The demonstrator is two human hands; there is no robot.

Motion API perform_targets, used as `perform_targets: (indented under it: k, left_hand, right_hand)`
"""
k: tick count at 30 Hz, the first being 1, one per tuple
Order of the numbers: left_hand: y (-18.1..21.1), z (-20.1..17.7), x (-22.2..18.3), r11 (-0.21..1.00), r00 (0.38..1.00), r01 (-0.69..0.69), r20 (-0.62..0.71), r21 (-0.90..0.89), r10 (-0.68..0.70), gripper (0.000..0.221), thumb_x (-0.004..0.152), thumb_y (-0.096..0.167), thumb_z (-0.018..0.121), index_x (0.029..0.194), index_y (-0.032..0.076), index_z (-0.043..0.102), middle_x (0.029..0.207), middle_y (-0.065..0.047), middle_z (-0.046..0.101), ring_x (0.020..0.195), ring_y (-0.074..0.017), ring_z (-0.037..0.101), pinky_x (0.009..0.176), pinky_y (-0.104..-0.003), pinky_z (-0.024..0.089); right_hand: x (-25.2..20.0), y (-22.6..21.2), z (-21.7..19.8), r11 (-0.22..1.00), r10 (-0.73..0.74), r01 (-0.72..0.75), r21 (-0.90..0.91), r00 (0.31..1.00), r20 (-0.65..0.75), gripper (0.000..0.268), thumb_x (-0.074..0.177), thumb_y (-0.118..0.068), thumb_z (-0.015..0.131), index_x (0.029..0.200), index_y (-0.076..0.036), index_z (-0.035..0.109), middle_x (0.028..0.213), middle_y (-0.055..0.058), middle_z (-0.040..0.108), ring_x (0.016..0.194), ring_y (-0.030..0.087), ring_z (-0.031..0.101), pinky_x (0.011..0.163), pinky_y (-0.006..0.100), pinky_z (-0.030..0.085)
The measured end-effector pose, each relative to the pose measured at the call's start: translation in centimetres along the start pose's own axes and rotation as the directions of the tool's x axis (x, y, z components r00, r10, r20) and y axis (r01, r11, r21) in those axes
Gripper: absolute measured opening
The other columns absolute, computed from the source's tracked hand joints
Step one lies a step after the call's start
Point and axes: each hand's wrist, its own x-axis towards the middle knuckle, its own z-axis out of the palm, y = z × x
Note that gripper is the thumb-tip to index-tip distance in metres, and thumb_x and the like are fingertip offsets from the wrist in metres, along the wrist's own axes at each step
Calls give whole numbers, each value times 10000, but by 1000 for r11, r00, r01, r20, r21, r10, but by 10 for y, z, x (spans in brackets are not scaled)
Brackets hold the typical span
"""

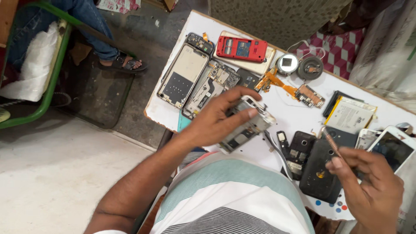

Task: The person uses a screwdriver to remove screws from a white smartphone chassis held in the left hand. The person places the removed screws on the table among other disassembled phone parts and continues unscrewing additional fasteners from the same device.

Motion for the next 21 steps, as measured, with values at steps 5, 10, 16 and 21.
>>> perform_targets:
  k: [5,10,16,21]
  left_hand:
    - [-6,37,14,998,997,-3,-82,-64,-2,263,1066,264,623,1266,93,617,1017,-13,682,892,-51,631,765,-246,543]
    - [-8,53,11,999,997,18,-75,-30,-21,249,1057,263,622,1240,95,641,860,0,670,729,-47,580,625,-269,477]
    - [1,55,6,996,999,-9,-34,89,12,251,1038,246,633,1230,86,655,687,-46,629,614,-85,574,562,-308,467]
    - [9,47,13,985,998,-53,-22,162,57,255,1034,245,626,1234,90,651,747,-93,676,625,-169,664,593,-335,500]
  right_hand:
    - [-10,27,-14,890,-77,89,447,996,-47,188,1078,-14,681,1171,139,622,957,237,717,882,255,733,859,378,611]
    - [-4,39,1,569,-132,196,799,980,-147,171,1129,-63,680,1186,97,694,946,221,694,803,285,702,747,455,604]
    - [4,20,39,406,-2,70,911,997,-75,220,1192,-214,563,1309,-28,584,1099,289,717,860,355,749,680,434,626]
    - [9,5,53,171,156,-68,983,987,42,252,1222,-150,533,1426,-21,460,1114,306,701,959,324,749,846,398,628]
